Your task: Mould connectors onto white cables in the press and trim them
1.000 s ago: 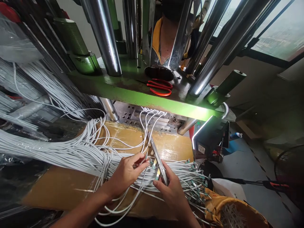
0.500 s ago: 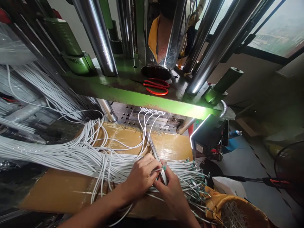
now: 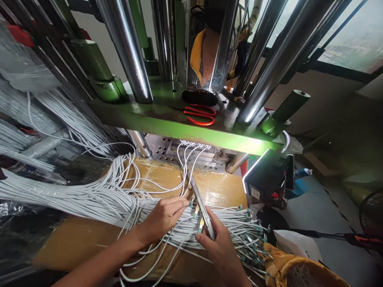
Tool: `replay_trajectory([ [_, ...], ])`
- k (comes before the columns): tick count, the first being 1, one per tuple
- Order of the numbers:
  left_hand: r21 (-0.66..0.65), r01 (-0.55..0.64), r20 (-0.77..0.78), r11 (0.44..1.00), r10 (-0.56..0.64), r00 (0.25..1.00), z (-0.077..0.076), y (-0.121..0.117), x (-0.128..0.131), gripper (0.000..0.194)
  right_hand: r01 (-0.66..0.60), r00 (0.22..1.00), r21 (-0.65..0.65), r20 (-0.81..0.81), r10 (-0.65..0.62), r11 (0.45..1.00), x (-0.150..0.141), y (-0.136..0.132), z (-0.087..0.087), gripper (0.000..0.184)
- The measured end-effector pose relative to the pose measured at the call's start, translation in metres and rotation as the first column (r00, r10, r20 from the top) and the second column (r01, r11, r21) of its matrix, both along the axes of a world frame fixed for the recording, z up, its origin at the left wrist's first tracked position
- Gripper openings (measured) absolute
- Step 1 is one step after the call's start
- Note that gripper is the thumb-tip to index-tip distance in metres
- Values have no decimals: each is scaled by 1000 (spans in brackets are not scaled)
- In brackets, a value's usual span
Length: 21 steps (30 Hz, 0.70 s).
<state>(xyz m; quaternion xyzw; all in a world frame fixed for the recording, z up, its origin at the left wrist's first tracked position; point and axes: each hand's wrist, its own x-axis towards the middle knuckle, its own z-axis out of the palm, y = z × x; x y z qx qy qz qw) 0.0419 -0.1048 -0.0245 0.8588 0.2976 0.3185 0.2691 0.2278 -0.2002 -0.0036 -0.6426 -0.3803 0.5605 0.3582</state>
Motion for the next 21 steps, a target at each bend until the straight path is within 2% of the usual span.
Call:
replay_trajectory([
  [4,30,-16,12,999,16,1000,0,1,2,18,24,1000,-34,-20,-25,999,-1,0,2,76],
  [15,51,-50,26,997,49,998,-7,1,8,20,2,1000,26,-29,-2,1000,-1,3,3,69],
  [18,-61,-95,46,994,98,994,-5,2,16,17,3,998,34,-56,-1,999,2,2,4,68],
  [20,-228,-236,104,945,265,959,0,1,20,13,32,998,15,-54,-31,999,9,-3,2,71],
  [21,-333,-301,154,894,367,918,2,0,22,22,53,998,13,-40,-52,999,13,-7,0,73],
])
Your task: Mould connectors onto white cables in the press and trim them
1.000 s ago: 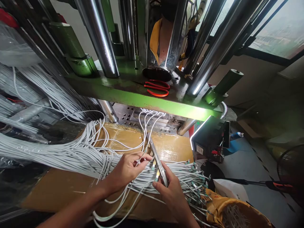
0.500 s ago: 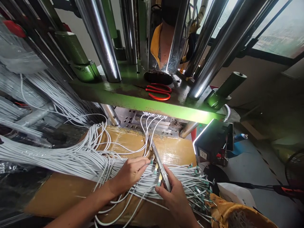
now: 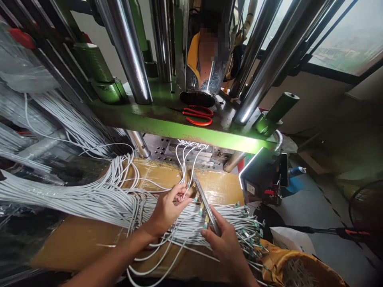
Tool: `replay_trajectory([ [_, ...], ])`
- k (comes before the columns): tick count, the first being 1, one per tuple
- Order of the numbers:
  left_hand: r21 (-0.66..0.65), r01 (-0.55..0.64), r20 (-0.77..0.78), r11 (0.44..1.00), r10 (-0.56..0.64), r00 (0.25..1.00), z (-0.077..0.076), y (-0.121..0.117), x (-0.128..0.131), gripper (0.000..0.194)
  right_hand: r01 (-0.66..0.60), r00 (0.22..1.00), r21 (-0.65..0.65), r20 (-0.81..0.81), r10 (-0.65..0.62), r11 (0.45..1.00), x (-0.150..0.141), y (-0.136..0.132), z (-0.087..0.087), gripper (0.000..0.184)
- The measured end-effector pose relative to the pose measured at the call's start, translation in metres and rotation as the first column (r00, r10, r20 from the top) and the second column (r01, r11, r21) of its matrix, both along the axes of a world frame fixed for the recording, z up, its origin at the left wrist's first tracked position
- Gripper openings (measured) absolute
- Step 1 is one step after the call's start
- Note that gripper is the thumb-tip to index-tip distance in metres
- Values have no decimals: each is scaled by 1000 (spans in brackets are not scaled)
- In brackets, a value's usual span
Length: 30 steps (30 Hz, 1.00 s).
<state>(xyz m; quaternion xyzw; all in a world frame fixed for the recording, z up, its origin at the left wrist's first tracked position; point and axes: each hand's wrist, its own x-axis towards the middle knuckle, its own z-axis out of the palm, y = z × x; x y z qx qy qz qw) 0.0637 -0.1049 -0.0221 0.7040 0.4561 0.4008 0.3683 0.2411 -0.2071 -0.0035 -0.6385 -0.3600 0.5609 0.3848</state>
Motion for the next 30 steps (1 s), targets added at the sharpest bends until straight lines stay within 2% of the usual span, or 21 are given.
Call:
replay_trajectory([
  [2,-161,-121,169,979,148,974,7,-1,1,38,45,998,9,42,-45,999,11,-10,-5,77],
  [4,-222,-105,216,969,154,964,15,1,1,35,77,995,14,55,-78,997,20,-19,-10,80],
  [7,-181,21,65,983,-9,998,25,8,4,27,95,995,6,11,-95,995,28,-28,-15,80],
  [9,-132,149,-22,980,-154,988,26,15,8,24,89,996,2,-7,-89,996,28,-28,-16,81],
  [12,-69,313,-117,947,-319,941,20,24,15,20,84,996,-3,-12,-84,996,26,-26,-15,82],
  [14,-64,348,-171,935,-354,920,14,28,19,20,95,995,-1,-31,-95,996,25,-25,-14,80],
  [20,-121,315,-285,941,-337,897,8,30,27,20,129,988,-17,-78,-130,991,23,-25,-12,77],
  [30,-69,265,-331,962,-272,903,6,26,28,20,101,992,-6,-76,-101,995,25,-23,-12,78],
])
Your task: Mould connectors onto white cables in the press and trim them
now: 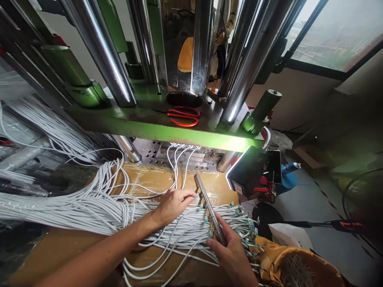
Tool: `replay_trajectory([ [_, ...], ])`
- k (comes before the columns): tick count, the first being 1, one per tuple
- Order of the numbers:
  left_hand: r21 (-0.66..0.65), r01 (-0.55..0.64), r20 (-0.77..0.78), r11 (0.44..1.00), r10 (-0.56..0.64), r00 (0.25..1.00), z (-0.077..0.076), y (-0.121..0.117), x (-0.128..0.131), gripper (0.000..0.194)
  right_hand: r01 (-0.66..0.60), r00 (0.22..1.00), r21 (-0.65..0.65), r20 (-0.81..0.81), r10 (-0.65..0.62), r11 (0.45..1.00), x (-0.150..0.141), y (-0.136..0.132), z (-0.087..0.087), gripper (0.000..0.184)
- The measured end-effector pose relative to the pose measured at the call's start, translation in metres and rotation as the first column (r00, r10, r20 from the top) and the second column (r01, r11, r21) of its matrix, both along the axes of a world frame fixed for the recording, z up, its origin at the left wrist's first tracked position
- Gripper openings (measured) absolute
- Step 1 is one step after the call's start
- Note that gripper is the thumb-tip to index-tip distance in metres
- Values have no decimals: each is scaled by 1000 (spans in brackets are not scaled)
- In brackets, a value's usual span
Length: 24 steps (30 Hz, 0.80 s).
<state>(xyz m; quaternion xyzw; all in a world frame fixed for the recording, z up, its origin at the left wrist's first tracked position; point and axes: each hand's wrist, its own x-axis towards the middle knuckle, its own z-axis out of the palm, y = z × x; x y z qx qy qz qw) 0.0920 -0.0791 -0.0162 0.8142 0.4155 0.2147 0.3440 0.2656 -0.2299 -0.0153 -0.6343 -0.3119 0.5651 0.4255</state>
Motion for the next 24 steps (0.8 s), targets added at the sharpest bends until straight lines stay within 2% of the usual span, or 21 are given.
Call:
replay_trajectory([
  [6,-6,-36,-44,999,36,998,-5,-3,5,22,-33,997,24,71,31,999,2,3,-1,75],
  [8,-18,-48,-36,999,47,998,-5,-2,5,22,-85,981,18,176,80,996,2,3,-2,72],
  [10,-21,15,2,1000,-15,1000,-1,5,5,21,-142,937,-5,321,137,990,4,-1,-5,71],
  [12,52,14,46,999,-16,999,6,19,4,18,-230,825,-26,525,209,973,7,-7,-7,70],
  [14,193,-151,87,969,137,987,13,38,3,39,-299,600,-43,769,223,953,13,-6,-5,64],
  [15,260,-271,104,927,252,962,15,48,2,56,-325,469,-47,859,204,945,15,0,-1,58],
  [16,307,-375,113,875,358,927,15,58,2,71,-348,369,-35,913,172,937,17,12,4,50],
  [17,331,-444,108,833,434,895,13,66,2,82,-372,318,-8,938,136,928,16,29,12,41],
  [18,337,-479,94,810,478,873,8,72,2,87,-405,312,29,944,108,914,13,52,20,34],
  [20,314,-491,81,812,493,866,-5,78,2,87,-455,384,144,922,48,879,2,111,38,30],
  [22,250,-473,137,845,452,881,-19,80,0,82,-422,436,255,898,-52,870,-15,180,51,33],
  [24,85,-470,285,879,431,856,-28,80,-4,82,-378,486,317,868,-105,870,-34,239,58,29],
])
